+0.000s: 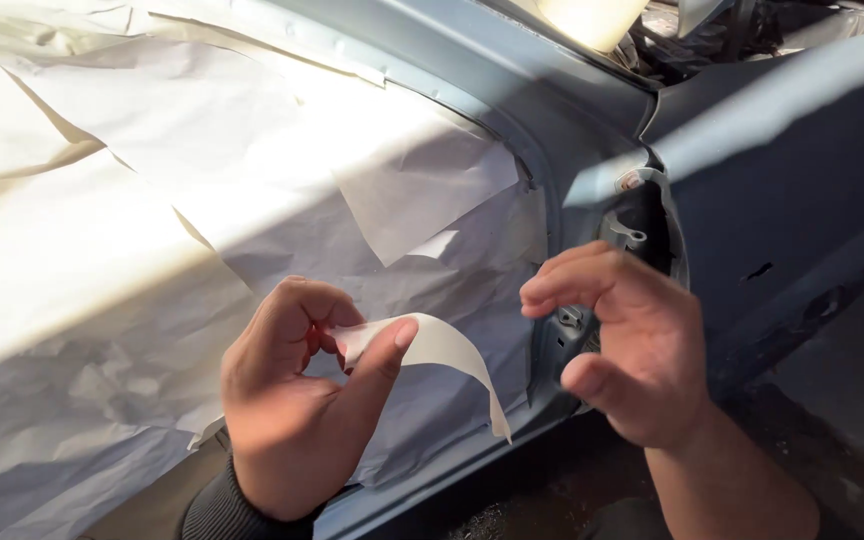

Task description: The person applies masking tape to the edges of a car door and fender to secure protective paper. They smooth the tape along the seams and contours of the vehicle body, ensuring the paper stays in place during the preparation process.

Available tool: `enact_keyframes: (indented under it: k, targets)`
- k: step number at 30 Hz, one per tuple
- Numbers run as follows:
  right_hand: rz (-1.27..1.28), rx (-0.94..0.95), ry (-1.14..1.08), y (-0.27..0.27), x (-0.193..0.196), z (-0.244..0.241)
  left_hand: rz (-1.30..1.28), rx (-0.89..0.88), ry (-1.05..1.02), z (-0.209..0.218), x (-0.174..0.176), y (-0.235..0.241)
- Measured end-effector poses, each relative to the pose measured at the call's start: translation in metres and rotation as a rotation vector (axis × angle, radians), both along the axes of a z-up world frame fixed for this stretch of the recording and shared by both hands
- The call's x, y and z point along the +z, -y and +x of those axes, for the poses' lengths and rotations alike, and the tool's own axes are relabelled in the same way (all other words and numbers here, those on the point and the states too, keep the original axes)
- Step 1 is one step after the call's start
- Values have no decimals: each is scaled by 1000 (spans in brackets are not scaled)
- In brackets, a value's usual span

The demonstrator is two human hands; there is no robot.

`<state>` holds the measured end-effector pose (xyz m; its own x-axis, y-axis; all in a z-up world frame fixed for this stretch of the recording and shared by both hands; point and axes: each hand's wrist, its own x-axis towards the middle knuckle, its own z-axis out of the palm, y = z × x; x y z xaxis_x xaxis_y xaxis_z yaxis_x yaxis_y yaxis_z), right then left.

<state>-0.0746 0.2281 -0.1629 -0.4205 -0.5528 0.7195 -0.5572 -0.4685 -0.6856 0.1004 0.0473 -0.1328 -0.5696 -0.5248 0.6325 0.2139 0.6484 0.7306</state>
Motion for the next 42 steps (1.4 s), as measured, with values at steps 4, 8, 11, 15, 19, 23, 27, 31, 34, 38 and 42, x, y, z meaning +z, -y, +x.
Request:
enact_keyframes:
  k: [4,8,11,15,19,23,27,31,34,38,42]
  targets:
    - [5,104,146,16,-15,17,-148,14,32,-20,29,13]
    - [-76,-38,280,41,-19,0,-308,39,62,-38,54,23]
    - [-160,-9,354,52,-26,-12,-348,8,74,-46,60,25]
    - [-219,31,408,66,-28,-10,-365,9,86,-52,60,23]
    - [-199,-96,385,74,-24,-24,-355,-15,71,-59,67,30]
    - [-263,-168,461,85,-21,-49,-480,-74,44,-66,75,39]
    - [-356,-158,639,107,-24,-68,-720,66,45,-78,82,51]
    - [-318,-263,643,117,-6,-62,-656,121,131,-89,95,57]
    - [-384,-265,717,129,-3,-66,-655,195,200,-92,103,59]
    - [-424,-324,807,139,0,-66,-692,220,219,-92,107,62]
    - [-428,-336,803,143,1,-67,-662,184,196,-93,109,65]
